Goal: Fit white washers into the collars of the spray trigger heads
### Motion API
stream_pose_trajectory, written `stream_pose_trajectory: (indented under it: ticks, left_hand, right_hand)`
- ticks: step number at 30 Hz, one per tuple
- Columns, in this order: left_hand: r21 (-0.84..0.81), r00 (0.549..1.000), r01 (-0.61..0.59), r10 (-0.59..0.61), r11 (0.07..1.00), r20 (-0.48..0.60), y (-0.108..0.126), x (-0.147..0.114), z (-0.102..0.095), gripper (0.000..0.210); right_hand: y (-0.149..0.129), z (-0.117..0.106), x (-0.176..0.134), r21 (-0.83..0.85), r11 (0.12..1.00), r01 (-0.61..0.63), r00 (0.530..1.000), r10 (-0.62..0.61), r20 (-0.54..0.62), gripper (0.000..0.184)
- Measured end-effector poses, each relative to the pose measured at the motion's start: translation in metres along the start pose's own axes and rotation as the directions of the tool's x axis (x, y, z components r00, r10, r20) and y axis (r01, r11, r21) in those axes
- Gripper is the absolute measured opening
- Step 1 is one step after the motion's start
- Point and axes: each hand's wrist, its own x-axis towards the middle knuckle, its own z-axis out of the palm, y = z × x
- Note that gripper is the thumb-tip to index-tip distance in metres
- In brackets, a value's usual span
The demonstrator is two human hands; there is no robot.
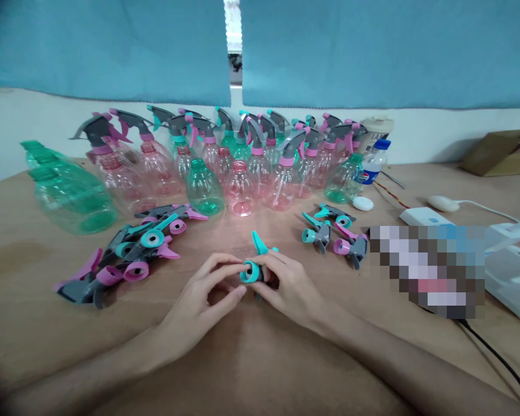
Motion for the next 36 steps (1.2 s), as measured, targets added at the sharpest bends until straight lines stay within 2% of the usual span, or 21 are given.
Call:
stream_pose_trajectory:
  ticks: [5, 10, 25, 30, 36]
  left_hand:
    - [-0.117, 0.995, 0.088, -0.091, 0.989, -0.028, -0.004, 0.005, -0.002, 0.015]
    - [-0.148, 0.995, 0.086, -0.092, 0.985, -0.029, -0.006, 0.004, -0.002, 0.012]
    - [0.044, 0.999, 0.000, -0.002, 0.999, 0.049, -0.005, 0.010, -0.008, 0.004]
    - [0.096, 0.993, -0.080, 0.070, 0.992, 0.099, -0.006, 0.012, -0.011, 0.004]
    - [0.095, 0.984, -0.124, 0.110, 0.988, 0.137, -0.008, 0.013, -0.013, 0.013]
  right_hand:
    - [-0.003, 0.000, 0.001, 0.004, 0.999, -0.048, 0.999, 0.048, 0.016, 0.017]
    - [-0.001, 0.000, 0.000, 0.007, 0.999, -0.037, 0.999, 0.037, 0.015, 0.014]
    - [0.002, 0.001, -0.003, -0.043, 0.999, 0.016, 0.999, -0.014, 0.040, 0.017]
    - [0.005, 0.002, -0.004, -0.058, 0.998, 0.028, 0.999, -0.025, 0.048, 0.019]
    - [0.003, 0.002, -0.005, -0.159, 0.987, 0.036, 0.999, -0.034, 0.010, 0.021]
